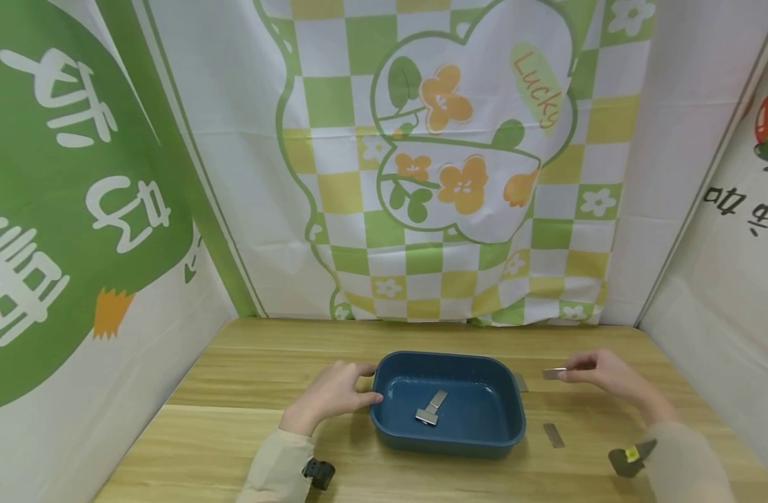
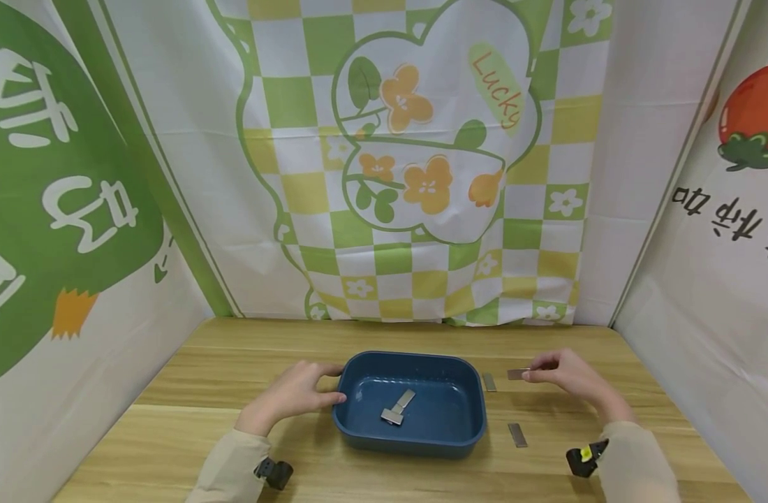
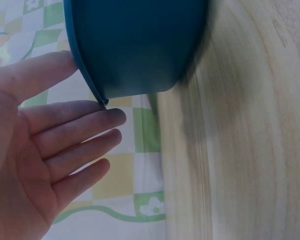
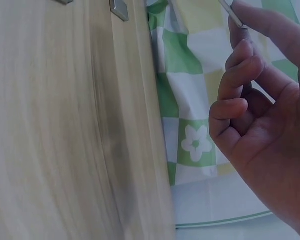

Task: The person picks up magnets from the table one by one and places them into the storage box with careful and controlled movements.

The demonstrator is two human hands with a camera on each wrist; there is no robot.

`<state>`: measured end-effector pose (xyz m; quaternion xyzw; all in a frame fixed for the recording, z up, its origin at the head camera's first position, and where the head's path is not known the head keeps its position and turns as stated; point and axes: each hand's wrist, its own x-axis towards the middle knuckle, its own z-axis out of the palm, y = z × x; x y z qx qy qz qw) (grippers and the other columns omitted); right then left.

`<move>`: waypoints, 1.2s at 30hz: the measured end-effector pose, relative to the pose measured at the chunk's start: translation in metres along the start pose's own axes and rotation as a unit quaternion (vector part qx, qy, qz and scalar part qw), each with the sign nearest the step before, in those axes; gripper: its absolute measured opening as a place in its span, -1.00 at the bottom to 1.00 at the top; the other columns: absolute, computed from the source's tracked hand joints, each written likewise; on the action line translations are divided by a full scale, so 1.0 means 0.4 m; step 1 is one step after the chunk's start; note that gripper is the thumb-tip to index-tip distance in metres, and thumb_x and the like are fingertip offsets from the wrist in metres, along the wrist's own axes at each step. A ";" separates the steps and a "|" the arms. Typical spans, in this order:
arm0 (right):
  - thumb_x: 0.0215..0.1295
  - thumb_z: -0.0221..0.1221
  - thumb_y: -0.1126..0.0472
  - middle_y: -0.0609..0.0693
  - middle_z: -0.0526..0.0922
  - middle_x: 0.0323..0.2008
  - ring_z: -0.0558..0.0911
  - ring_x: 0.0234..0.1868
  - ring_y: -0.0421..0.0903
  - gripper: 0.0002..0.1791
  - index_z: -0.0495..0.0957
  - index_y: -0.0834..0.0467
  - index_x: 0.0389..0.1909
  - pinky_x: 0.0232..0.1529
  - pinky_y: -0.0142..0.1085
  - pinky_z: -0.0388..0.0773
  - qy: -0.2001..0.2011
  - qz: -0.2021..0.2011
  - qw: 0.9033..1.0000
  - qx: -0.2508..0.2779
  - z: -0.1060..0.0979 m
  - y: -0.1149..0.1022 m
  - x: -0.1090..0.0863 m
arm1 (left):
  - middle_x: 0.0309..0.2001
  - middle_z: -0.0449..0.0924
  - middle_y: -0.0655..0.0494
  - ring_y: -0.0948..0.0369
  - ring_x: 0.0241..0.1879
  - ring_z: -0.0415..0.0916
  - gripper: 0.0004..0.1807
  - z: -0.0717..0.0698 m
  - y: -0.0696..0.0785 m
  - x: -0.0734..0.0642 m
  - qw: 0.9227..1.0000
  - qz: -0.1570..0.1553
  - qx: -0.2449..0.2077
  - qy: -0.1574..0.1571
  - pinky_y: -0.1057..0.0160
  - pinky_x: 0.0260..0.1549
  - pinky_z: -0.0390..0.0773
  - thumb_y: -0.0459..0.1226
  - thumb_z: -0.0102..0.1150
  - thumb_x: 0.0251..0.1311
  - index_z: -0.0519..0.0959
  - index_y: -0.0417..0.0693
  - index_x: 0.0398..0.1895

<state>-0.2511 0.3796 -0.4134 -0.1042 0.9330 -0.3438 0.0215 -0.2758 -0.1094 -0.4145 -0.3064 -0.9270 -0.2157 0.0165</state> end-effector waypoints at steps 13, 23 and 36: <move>0.17 0.27 0.05 0.07 0.68 -0.17 0.56 -0.17 -0.16 -0.69 0.65 0.20 -0.19 -0.17 -0.26 0.51 -0.021 -0.016 1.000 0.003 0.004 -0.033 0.028 | 0.06 0.61 -0.08 -0.01 0.06 0.57 -0.40 -0.001 0.001 0.000 1.000 -0.005 0.005 -0.003 -0.01 0.02 0.55 0.01 0.31 0.08 0.55 -0.17 0.12; 0.17 0.26 0.04 -0.01 0.70 -0.21 0.59 -0.18 -0.18 -0.70 0.65 0.17 -0.19 -0.15 -0.24 0.52 -0.042 -0.033 0.999 0.004 0.002 -0.063 0.048 | 0.04 0.62 -0.07 -0.01 0.05 0.57 -0.41 0.000 0.001 -0.001 1.000 -0.004 0.010 0.000 -0.01 0.01 0.55 0.00 0.32 0.07 0.55 -0.17 0.10; 0.13 0.30 0.02 -0.02 0.71 -0.24 0.60 -0.15 -0.14 -0.70 0.67 0.15 -0.22 -0.13 -0.21 0.52 -0.045 -0.037 0.998 0.003 0.010 -0.086 0.079 | 0.03 0.63 -0.06 -0.01 0.04 0.58 -0.41 0.004 -0.005 0.001 1.000 -0.001 0.011 0.001 0.00 0.01 0.56 0.00 0.32 0.07 0.56 -0.17 0.10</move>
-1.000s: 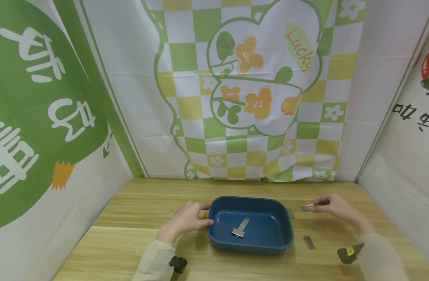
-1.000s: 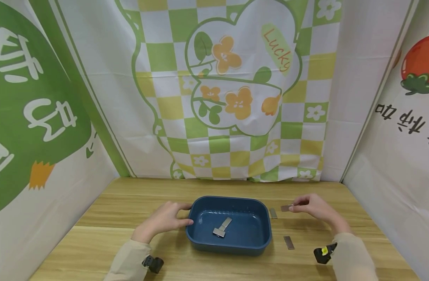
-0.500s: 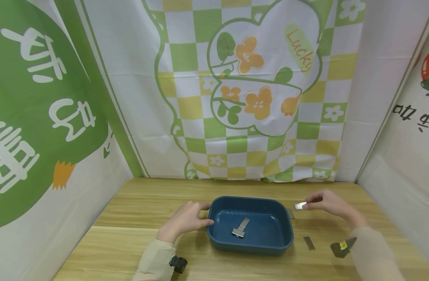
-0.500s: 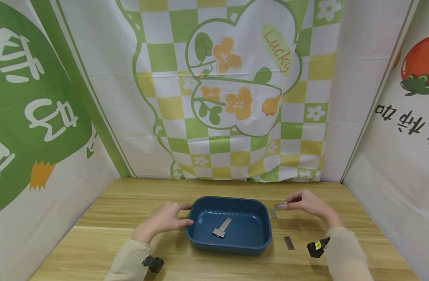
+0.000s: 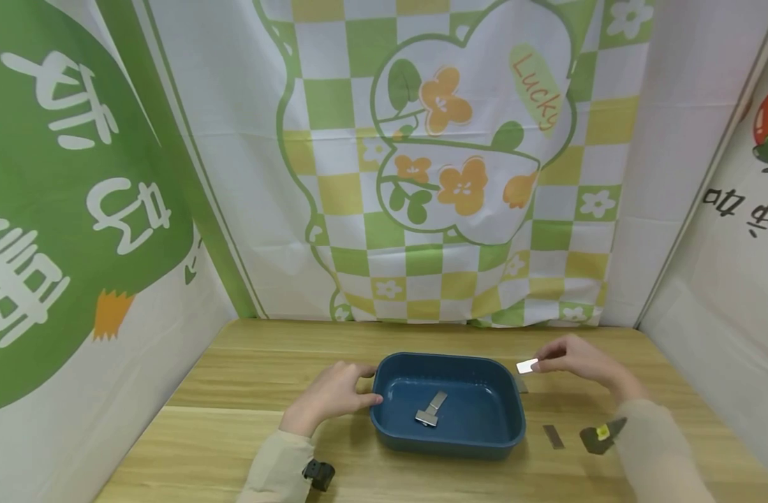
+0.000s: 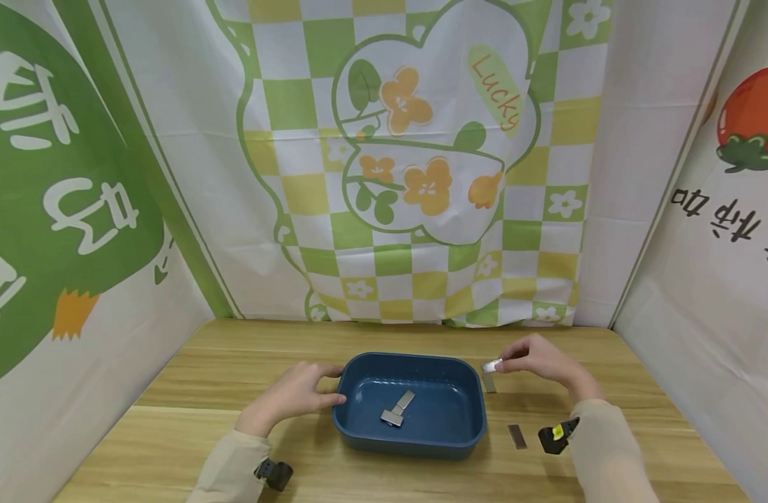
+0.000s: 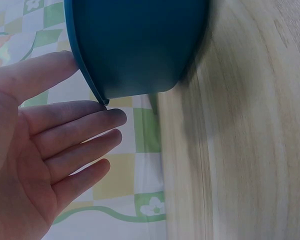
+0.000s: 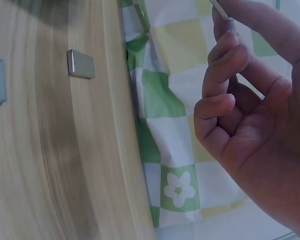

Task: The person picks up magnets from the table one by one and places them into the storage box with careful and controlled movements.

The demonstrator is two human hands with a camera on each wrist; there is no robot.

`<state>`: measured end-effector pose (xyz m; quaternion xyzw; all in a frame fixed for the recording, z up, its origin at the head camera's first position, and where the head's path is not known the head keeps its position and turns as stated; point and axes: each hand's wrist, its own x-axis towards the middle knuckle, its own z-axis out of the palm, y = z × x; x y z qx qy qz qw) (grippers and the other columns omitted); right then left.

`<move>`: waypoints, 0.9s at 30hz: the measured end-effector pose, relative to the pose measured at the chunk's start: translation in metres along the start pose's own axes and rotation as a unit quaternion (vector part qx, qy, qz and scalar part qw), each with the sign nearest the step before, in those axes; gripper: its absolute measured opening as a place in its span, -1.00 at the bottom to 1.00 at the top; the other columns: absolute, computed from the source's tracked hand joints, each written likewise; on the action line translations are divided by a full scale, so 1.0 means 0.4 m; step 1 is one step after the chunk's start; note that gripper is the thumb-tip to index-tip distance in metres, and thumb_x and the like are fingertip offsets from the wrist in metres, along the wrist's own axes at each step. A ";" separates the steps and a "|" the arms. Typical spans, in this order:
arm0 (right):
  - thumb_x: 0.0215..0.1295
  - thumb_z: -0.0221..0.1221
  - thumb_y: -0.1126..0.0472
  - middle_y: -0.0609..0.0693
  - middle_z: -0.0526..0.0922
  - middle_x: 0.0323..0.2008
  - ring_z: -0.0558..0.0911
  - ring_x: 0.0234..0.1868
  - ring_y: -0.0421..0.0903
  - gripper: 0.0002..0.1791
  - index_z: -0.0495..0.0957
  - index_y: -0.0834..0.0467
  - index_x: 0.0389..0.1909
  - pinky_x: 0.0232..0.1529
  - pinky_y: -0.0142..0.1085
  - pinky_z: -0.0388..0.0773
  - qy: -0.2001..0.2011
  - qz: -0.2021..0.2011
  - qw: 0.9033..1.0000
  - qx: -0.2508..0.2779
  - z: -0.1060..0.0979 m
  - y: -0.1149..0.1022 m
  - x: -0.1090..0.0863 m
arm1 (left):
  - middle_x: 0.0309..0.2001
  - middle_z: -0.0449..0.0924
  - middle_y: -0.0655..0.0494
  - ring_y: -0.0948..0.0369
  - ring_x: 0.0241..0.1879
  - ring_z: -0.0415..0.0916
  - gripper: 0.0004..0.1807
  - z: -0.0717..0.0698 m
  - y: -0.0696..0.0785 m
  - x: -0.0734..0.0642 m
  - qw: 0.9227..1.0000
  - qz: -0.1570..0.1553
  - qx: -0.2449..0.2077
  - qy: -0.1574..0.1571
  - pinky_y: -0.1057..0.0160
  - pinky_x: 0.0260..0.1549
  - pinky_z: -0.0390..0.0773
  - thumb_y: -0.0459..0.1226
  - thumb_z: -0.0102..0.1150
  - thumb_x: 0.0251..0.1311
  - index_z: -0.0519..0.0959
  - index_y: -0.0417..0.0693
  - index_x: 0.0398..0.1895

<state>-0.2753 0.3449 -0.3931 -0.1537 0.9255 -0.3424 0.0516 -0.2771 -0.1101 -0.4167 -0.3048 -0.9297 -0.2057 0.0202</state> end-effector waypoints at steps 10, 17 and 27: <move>0.13 0.30 0.03 0.00 0.71 -0.22 0.62 -0.15 -0.12 -0.70 0.68 0.15 -0.21 -0.13 -0.23 0.55 -0.021 -0.023 0.999 0.007 0.013 -0.018 0.027 | 0.03 0.63 -0.04 0.01 0.03 0.58 -0.41 0.000 -0.001 -0.001 1.000 0.004 0.002 0.004 0.01 0.00 0.57 0.01 0.31 0.08 0.56 -0.16 0.10; 0.12 0.31 0.04 -0.05 0.72 -0.29 0.60 -0.27 -0.25 -0.73 0.68 0.14 -0.25 -0.23 -0.33 0.53 -0.031 -0.033 0.999 0.016 0.025 -0.036 0.042 | 0.03 0.64 -0.03 0.02 0.03 0.58 -0.41 0.000 -0.001 -0.002 1.000 0.004 0.003 0.005 0.02 -0.01 0.57 0.01 0.31 0.08 0.56 -0.15 0.10; 0.13 0.30 0.10 0.00 0.71 -0.29 0.59 -0.31 -0.20 -0.74 0.68 0.18 -0.23 -0.26 -0.22 0.53 -0.060 -0.035 0.996 0.046 0.038 -0.062 0.058 | 0.04 0.62 -0.07 0.00 0.04 0.58 -0.42 -0.001 0.003 -0.002 1.000 0.001 -0.003 0.002 0.00 0.00 0.57 -0.01 0.31 0.09 0.55 -0.17 0.11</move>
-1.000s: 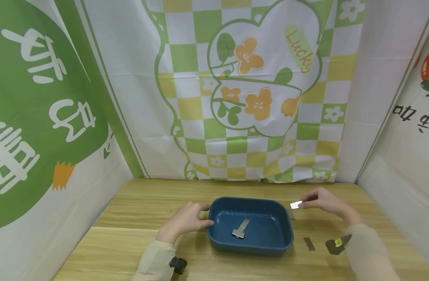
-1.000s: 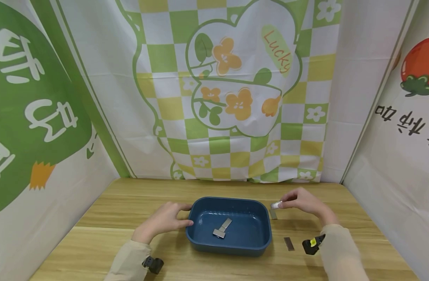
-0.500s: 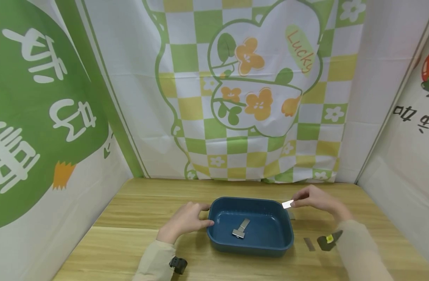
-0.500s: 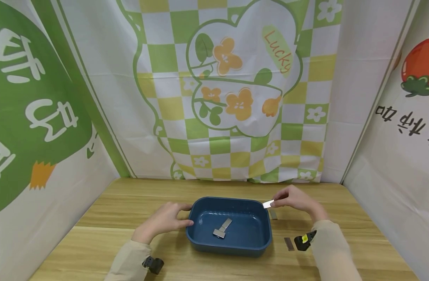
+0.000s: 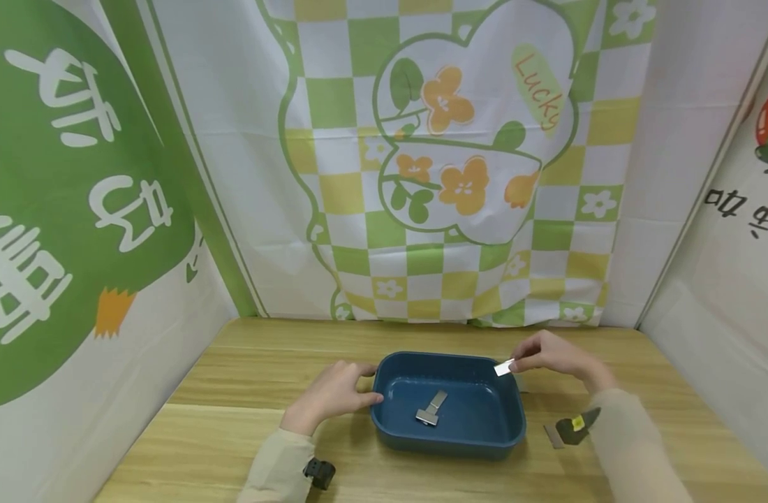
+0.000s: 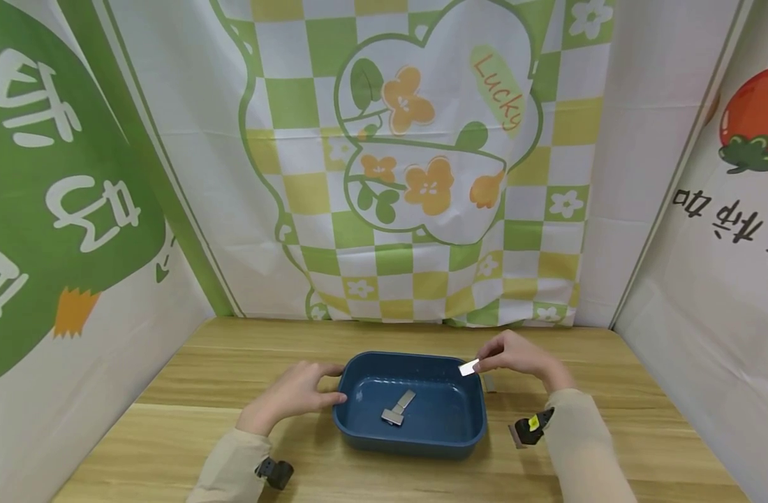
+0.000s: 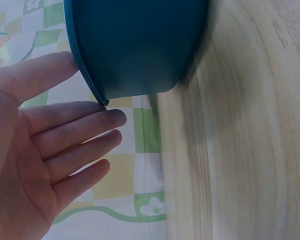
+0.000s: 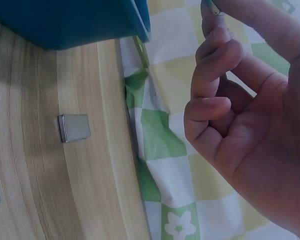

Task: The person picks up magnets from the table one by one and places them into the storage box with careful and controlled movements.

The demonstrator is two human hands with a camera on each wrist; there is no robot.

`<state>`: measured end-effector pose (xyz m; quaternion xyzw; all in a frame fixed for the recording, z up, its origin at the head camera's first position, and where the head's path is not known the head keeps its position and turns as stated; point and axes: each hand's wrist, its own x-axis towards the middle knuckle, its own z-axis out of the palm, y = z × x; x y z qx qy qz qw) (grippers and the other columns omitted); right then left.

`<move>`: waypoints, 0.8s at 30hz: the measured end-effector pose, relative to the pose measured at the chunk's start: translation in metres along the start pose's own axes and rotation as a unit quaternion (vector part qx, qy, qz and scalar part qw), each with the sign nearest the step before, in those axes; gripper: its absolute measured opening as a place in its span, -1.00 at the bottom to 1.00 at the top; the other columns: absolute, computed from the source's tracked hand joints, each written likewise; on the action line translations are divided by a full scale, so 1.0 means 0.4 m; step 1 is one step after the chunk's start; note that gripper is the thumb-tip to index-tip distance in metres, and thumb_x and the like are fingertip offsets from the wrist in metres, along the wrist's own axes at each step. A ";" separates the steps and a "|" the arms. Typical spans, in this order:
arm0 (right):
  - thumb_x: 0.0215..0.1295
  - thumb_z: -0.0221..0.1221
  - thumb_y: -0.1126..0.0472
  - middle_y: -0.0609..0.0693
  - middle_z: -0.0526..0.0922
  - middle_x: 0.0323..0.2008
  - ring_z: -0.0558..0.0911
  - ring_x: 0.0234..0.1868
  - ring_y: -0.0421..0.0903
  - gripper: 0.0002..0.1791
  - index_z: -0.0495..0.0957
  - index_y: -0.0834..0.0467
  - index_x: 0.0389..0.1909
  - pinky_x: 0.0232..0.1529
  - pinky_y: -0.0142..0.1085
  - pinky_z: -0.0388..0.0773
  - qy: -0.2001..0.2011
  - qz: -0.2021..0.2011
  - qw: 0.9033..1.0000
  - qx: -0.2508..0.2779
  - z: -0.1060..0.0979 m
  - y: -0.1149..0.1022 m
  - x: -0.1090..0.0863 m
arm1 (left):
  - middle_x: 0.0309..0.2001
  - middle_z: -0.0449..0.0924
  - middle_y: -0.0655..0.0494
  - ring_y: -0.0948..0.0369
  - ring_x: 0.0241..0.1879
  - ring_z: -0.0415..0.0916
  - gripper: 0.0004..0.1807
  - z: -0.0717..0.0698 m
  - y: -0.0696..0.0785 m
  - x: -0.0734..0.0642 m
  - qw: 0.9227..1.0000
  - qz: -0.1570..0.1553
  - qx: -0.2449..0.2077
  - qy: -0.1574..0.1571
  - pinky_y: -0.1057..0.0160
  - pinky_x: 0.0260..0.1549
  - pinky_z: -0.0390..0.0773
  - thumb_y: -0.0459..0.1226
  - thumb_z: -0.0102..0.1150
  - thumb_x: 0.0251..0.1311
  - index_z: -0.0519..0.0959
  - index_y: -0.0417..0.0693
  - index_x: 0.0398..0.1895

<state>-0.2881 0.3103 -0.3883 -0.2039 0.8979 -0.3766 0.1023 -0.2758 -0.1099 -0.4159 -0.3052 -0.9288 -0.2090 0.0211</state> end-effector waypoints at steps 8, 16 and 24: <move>0.12 0.31 0.08 -0.08 0.70 -0.37 0.54 -0.38 -0.24 -0.77 0.69 0.16 -0.31 -0.32 -0.30 0.50 -0.013 -0.006 1.000 -0.003 0.013 -0.011 0.016 | 0.04 0.62 -0.06 0.01 0.04 0.58 -0.41 0.001 -0.001 0.002 1.000 0.000 0.002 0.000 0.00 0.00 0.56 0.00 0.31 0.08 0.55 -0.16 0.11; 0.13 0.31 0.07 -0.15 0.67 -0.46 0.45 -0.47 -0.29 -0.81 0.70 0.12 -0.38 -0.43 -0.41 0.43 -0.029 -0.030 0.999 -0.018 0.023 -0.029 0.044 | 0.04 0.63 -0.05 0.00 0.03 0.58 -0.41 0.001 -0.001 -0.001 1.000 0.001 0.005 0.000 0.01 0.00 0.56 0.00 0.31 0.08 0.56 -0.17 0.11; 0.14 0.30 0.11 -0.11 0.63 -0.49 0.46 -0.50 -0.28 -0.80 0.68 0.18 -0.35 -0.44 -0.36 0.46 -0.046 -0.031 0.998 -0.001 0.036 -0.040 0.064 | 0.04 0.63 -0.05 0.01 0.03 0.58 -0.42 0.000 -0.001 -0.001 1.000 0.002 0.005 0.001 0.01 -0.01 0.57 0.00 0.31 0.09 0.56 -0.16 0.11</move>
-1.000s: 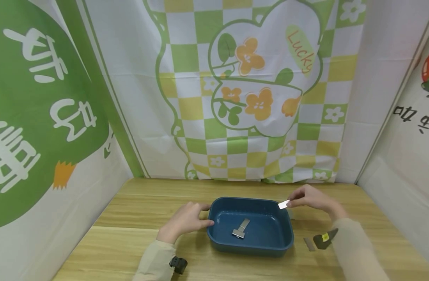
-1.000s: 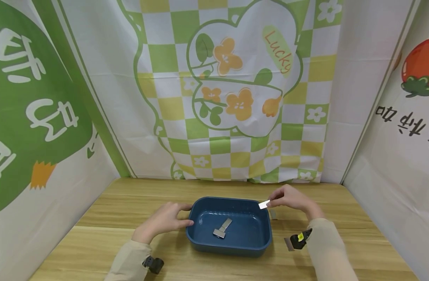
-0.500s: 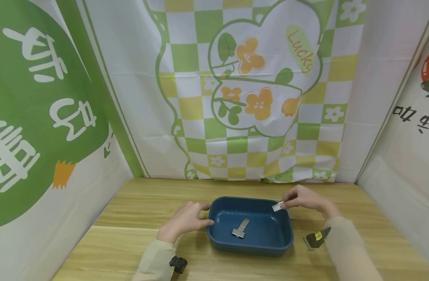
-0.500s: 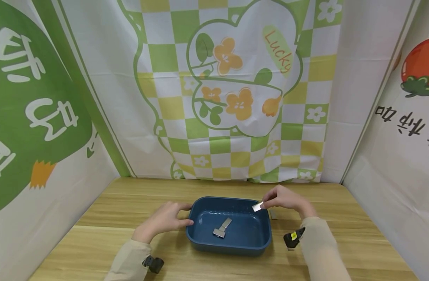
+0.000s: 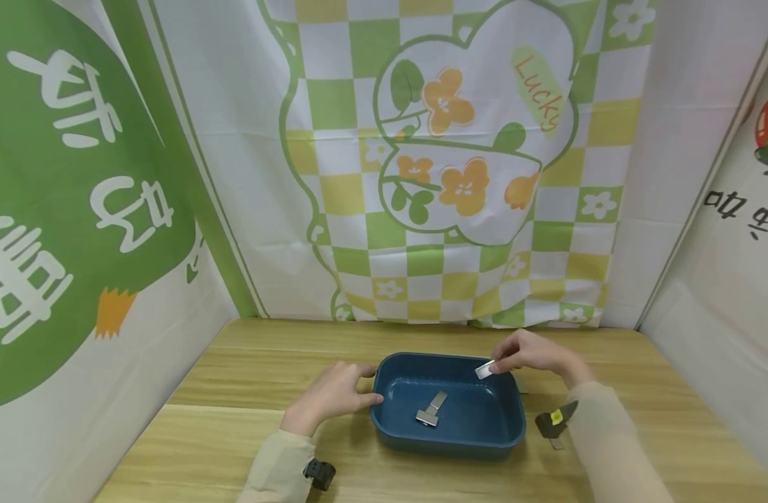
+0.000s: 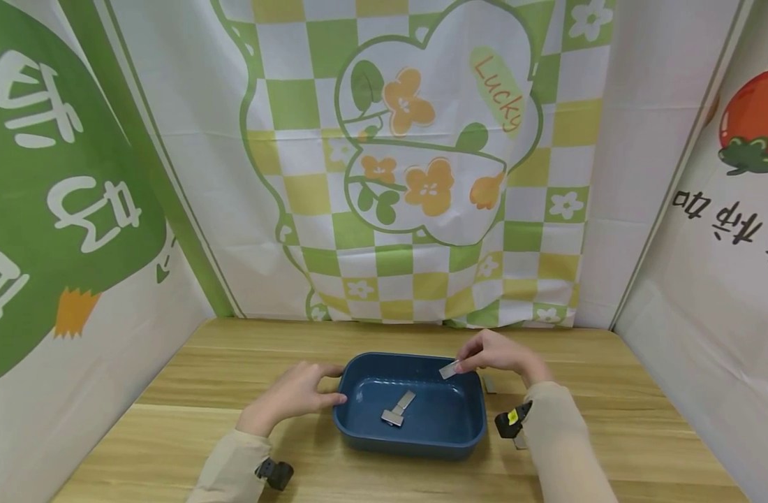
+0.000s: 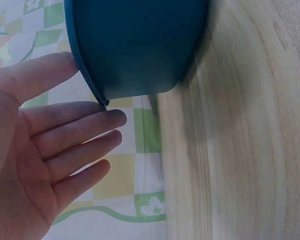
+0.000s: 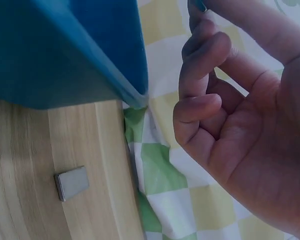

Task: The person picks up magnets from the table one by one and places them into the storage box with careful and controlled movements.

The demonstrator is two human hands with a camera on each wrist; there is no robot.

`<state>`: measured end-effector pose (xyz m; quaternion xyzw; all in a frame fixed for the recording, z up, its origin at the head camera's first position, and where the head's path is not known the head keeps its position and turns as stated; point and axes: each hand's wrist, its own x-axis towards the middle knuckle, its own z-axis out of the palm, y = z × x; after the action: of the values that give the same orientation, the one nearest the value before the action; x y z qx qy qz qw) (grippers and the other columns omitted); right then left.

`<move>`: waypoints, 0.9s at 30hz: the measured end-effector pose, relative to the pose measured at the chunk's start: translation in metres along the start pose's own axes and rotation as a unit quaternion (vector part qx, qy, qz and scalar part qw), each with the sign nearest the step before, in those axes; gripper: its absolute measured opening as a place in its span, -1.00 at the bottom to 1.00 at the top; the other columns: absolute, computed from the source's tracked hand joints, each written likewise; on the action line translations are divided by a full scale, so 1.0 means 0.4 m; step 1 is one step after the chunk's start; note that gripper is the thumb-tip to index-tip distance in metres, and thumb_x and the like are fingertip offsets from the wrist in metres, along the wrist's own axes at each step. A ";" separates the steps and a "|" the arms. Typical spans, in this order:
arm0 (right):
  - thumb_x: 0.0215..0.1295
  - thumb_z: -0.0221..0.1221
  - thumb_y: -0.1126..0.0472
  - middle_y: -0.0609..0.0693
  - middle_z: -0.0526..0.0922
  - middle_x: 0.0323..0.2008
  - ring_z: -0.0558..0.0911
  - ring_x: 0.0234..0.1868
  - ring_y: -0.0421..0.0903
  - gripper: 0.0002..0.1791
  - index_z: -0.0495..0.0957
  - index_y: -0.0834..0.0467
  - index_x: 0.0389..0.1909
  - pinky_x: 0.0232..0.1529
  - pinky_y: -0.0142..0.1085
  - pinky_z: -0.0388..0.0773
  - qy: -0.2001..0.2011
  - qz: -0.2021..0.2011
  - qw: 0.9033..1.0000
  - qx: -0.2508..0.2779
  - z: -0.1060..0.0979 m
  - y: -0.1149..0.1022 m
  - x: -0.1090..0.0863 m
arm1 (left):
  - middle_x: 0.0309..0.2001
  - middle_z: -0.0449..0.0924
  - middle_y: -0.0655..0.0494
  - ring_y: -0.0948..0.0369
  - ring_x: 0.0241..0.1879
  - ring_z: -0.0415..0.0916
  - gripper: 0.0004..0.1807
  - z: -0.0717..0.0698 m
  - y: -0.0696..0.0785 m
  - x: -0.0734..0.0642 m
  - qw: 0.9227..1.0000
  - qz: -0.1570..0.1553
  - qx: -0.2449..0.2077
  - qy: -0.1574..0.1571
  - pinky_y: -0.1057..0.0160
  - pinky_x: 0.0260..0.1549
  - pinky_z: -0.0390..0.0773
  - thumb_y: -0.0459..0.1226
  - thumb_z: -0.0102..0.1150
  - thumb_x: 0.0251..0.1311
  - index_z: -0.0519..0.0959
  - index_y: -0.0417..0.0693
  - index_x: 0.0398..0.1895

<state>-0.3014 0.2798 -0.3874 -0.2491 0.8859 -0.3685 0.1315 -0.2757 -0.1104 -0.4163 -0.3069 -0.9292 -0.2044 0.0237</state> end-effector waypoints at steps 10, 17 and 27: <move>0.15 0.30 0.12 -0.10 0.62 -0.51 0.47 -0.51 -0.24 -0.81 0.68 0.19 -0.37 -0.44 -0.36 0.48 -0.010 -0.003 1.000 0.004 0.016 -0.004 0.021 | 0.03 0.63 -0.03 0.02 0.03 0.59 -0.42 0.000 0.001 -0.001 1.000 0.000 0.006 0.003 0.03 -0.01 0.57 0.00 0.30 0.09 0.56 -0.15 0.11; 0.13 0.31 0.09 -0.14 0.62 -0.52 0.49 -0.51 -0.28 -0.80 0.68 0.16 -0.37 -0.44 -0.37 0.50 -0.014 0.003 1.000 0.000 0.023 -0.014 0.032 | 0.03 0.63 -0.05 0.02 0.03 0.59 -0.43 -0.004 0.007 -0.004 1.000 0.000 0.001 0.002 0.03 -0.01 0.57 0.00 0.30 0.10 0.56 -0.17 0.10; 0.13 0.31 0.11 -0.16 0.60 -0.54 0.46 -0.53 -0.29 -0.81 0.68 0.18 -0.38 -0.47 -0.41 0.45 -0.036 -0.006 0.999 0.005 0.033 -0.026 0.050 | 0.03 0.63 -0.06 0.02 0.03 0.59 -0.43 -0.006 0.008 -0.002 1.000 0.002 0.001 0.004 0.03 -0.01 0.57 0.00 0.30 0.09 0.57 -0.17 0.09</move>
<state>-0.3094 0.2550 -0.3901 -0.2665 0.8775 -0.3644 0.1620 -0.2732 -0.1095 -0.4131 -0.3076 -0.9288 -0.2046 0.0277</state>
